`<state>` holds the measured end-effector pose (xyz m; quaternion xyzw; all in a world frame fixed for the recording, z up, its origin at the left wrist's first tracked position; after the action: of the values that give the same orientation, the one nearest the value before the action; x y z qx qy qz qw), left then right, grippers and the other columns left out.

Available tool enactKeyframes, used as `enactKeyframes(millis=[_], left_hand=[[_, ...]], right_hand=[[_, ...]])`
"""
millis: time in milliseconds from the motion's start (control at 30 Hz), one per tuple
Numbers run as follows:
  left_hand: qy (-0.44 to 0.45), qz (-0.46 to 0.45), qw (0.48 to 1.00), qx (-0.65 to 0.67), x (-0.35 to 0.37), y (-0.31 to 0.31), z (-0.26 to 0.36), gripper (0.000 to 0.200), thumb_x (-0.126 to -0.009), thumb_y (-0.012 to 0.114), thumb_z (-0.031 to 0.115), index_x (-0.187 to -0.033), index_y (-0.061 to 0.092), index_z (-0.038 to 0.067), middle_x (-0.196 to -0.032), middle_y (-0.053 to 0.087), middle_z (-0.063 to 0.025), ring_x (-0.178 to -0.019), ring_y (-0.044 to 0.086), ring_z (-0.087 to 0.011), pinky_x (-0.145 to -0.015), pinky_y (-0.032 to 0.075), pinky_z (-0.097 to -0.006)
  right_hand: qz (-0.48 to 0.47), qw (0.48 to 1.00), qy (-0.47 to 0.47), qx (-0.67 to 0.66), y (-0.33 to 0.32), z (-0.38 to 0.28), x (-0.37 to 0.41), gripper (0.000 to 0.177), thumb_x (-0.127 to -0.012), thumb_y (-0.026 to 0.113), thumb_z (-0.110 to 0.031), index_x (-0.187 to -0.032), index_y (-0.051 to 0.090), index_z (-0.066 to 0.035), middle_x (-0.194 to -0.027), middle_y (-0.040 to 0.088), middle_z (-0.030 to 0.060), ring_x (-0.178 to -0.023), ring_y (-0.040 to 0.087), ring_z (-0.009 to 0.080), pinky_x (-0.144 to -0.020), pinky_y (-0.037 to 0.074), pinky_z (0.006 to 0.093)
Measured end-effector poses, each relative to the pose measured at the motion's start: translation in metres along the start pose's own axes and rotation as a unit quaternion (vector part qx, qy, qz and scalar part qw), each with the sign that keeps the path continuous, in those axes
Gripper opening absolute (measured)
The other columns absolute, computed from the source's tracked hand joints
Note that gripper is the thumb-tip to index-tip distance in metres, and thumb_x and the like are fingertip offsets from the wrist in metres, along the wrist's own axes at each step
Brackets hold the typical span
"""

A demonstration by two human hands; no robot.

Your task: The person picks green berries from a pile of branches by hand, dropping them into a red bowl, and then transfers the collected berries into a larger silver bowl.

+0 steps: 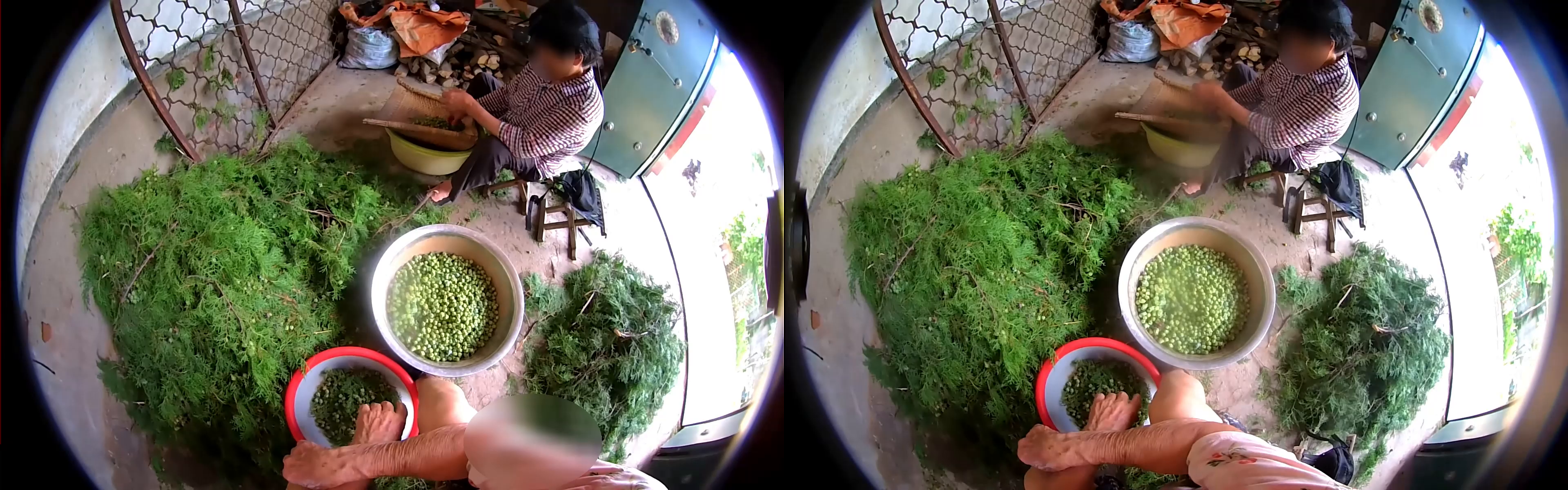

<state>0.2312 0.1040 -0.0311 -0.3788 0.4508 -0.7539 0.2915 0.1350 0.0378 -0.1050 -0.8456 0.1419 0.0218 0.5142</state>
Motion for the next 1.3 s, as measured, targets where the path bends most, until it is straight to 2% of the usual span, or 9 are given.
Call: enactKeyframes(millis=[233, 300, 367, 467, 533, 833, 933, 1067, 1300], left_hand=[[-0.007, 0.018, 0.999, 0.026, 0.001, 0.004, -0.004, 0.030, -0.077, 0.052, 0.031, -0.098, 0.051, 0.010, -0.083, 0.052, -0.0123, -0.083, 0.053, -0.0287, -0.071, 0.035, -0.0426], [0.034, 0.146, 0.986, 0.067, 0.011, -0.001, -0.002, 0.036, -0.075, 0.054, 0.035, -0.097, 0.051, 0.007, -0.083, 0.051, -0.0131, -0.082, 0.052, -0.0282, -0.071, 0.035, -0.0410], [0.003, 0.045, 0.998, 0.045, 0.003, 0.002, -0.002, 0.040, -0.073, 0.055, 0.037, -0.096, 0.051, 0.005, -0.083, 0.050, -0.0137, -0.080, 0.051, -0.0272, -0.070, 0.035, -0.0395], [0.024, 0.190, 0.981, -0.003, 0.000, 0.027, -0.006, 0.016, -0.065, 0.060, 0.027, -0.068, 0.057, 0.012, -0.063, 0.051, -0.0071, -0.059, 0.046, -0.0197, -0.055, 0.030, -0.0356], [-0.009, 0.073, 0.995, -0.066, -0.009, 0.035, -0.004, 0.014, -0.065, 0.058, 0.023, -0.069, 0.055, 0.010, -0.063, 0.049, -0.0069, -0.061, 0.045, -0.0200, -0.057, 0.031, -0.0354], [-0.049, -0.012, 0.999, 0.017, 0.000, 0.003, 0.005, 0.025, -0.077, 0.053, 0.024, -0.088, 0.056, 0.002, -0.079, 0.058, -0.0135, -0.076, 0.055, -0.0236, -0.069, 0.038, -0.0436], [-0.009, 0.110, 0.993, -0.034, 0.005, 0.010, 0.003, 0.029, -0.076, 0.052, 0.033, -0.089, 0.054, 0.007, -0.072, 0.052, -0.0126, -0.065, 0.049, -0.0223, -0.061, 0.034, -0.0387], [-0.082, -0.069, 0.993, 0.042, 0.005, -0.005, 0.011, 0.030, -0.081, 0.048, 0.015, -0.104, 0.053, -0.004, -0.093, 0.055, -0.0193, -0.097, 0.052, -0.0276, -0.090, 0.034, -0.0502], [-0.008, 0.041, 0.999, -0.004, 0.006, 0.027, 0.003, 0.037, -0.080, 0.048, 0.040, -0.092, 0.055, 0.005, -0.079, 0.054, -0.0157, -0.073, 0.051, -0.0253, -0.066, 0.033, -0.0406]], right_hand=[[-0.020, 0.999, 0.032, -0.010, -0.012, -0.001, 0.005, 0.026, -0.051, 0.063, -0.034, -0.060, 0.051, -0.012, -0.062, 0.054, 0.0024, -0.068, 0.056, 0.0116, -0.058, 0.045, 0.0243], [-0.033, 0.996, 0.077, -0.015, 0.023, -0.004, 0.008, 0.033, -0.047, 0.066, -0.039, -0.060, 0.052, -0.013, -0.064, 0.054, 0.0021, -0.071, 0.057, 0.0116, -0.060, 0.045, 0.0241], [-0.053, 0.992, 0.109, -0.021, 0.040, -0.013, 0.012, 0.039, -0.042, 0.069, -0.045, -0.061, 0.053, -0.014, -0.066, 0.055, 0.0018, -0.074, 0.057, 0.0116, -0.062, 0.046, 0.0238], [-0.081, 0.995, 0.048, -0.037, -0.077, -0.018, 0.010, 0.012, -0.063, 0.058, -0.018, -0.064, 0.061, -0.006, -0.074, 0.061, 0.0086, -0.072, 0.061, 0.0213, -0.061, 0.049, 0.0294], [-0.108, 0.992, -0.003, -0.058, -0.109, -0.014, 0.010, 0.011, -0.065, 0.055, -0.013, -0.066, 0.062, -0.004, -0.076, 0.061, 0.0089, -0.074, 0.061, 0.0225, -0.061, 0.049, 0.0304], [-0.137, 0.984, -0.024, -0.107, -0.123, -0.016, 0.006, 0.010, -0.068, 0.054, -0.008, -0.068, 0.062, -0.002, -0.078, 0.061, 0.0115, -0.079, 0.061, 0.0249, -0.064, 0.049, 0.0344], [-0.099, 0.986, -0.041, -0.126, -0.119, -0.015, 0.008, 0.009, -0.066, 0.057, -0.009, -0.067, 0.062, -0.001, -0.079, 0.061, 0.0120, -0.079, 0.061, 0.0263, -0.064, 0.049, 0.0354], [-0.129, 0.980, -0.056, -0.138, -0.121, -0.014, 0.008, 0.012, -0.071, 0.051, -0.008, -0.073, 0.060, 0.000, -0.082, 0.061, 0.0149, -0.081, 0.060, 0.0274, -0.067, 0.048, 0.0353], [-0.119, 0.980, -0.053, -0.149, -0.109, -0.015, 0.013, 0.014, -0.065, 0.058, -0.010, -0.074, 0.061, 0.000, -0.085, 0.061, 0.0140, -0.083, 0.060, 0.0291, -0.067, 0.049, 0.0382]])
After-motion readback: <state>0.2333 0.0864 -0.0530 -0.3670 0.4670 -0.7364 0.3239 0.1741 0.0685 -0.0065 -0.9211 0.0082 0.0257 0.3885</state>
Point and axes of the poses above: each hand's wrist, its own x-axis away from the middle knuckle, its own y-axis out of the palm, z = x × y, the point moved 2 cm from there along -x, towards the middle knuckle
